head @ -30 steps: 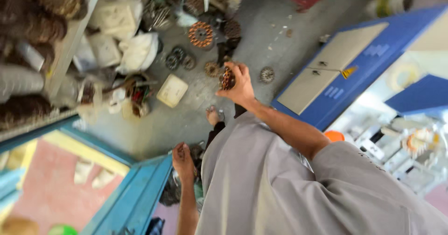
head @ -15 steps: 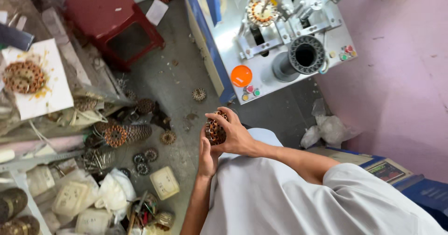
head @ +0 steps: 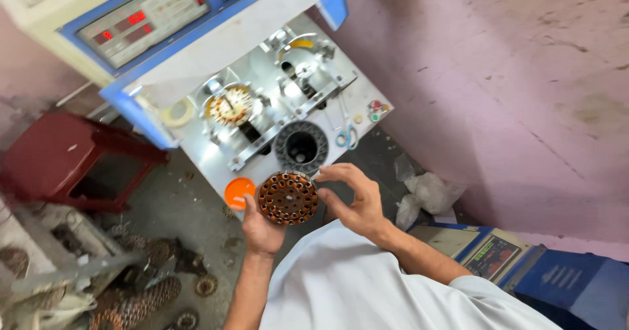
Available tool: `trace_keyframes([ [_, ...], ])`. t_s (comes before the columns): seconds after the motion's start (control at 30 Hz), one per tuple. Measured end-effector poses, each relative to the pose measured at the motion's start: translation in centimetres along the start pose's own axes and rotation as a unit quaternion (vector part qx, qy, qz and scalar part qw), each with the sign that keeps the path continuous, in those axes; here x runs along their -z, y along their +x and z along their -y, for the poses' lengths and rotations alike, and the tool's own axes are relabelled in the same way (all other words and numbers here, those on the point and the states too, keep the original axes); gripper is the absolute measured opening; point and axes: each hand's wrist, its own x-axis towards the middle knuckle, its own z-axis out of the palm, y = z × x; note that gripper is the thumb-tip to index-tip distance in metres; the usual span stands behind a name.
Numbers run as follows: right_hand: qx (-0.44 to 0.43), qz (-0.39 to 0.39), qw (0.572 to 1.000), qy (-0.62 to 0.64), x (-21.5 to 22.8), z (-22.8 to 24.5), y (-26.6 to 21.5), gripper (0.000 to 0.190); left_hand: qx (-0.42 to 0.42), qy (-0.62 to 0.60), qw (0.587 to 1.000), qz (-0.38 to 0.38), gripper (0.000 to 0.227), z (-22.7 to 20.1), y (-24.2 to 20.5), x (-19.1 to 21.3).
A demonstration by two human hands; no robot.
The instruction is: The person assembles a circular electrical component by inserting small white pins into slots on a copper-wound rotor. They use a pair of scissors to cut the pins to the correct length and then press them into place. The person handles the rotor and pins throughout the process.
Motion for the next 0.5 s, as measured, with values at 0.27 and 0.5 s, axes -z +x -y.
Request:
trace_keyframes([
  [0.27,-0.008,-0.143,0.99,-0.017,13.1,-6.4,8.1,0.018,0.068,-0.023,0.997,-0.01,0.068,4.4,9.6,-7.1],
  [0.5,0.117,-0.19,0.937,-0.268,25.6,-12.3,16.6,0.014,0.09,0.029,0.996,-0.002,0.072,4.9,14.1,-9.8],
])
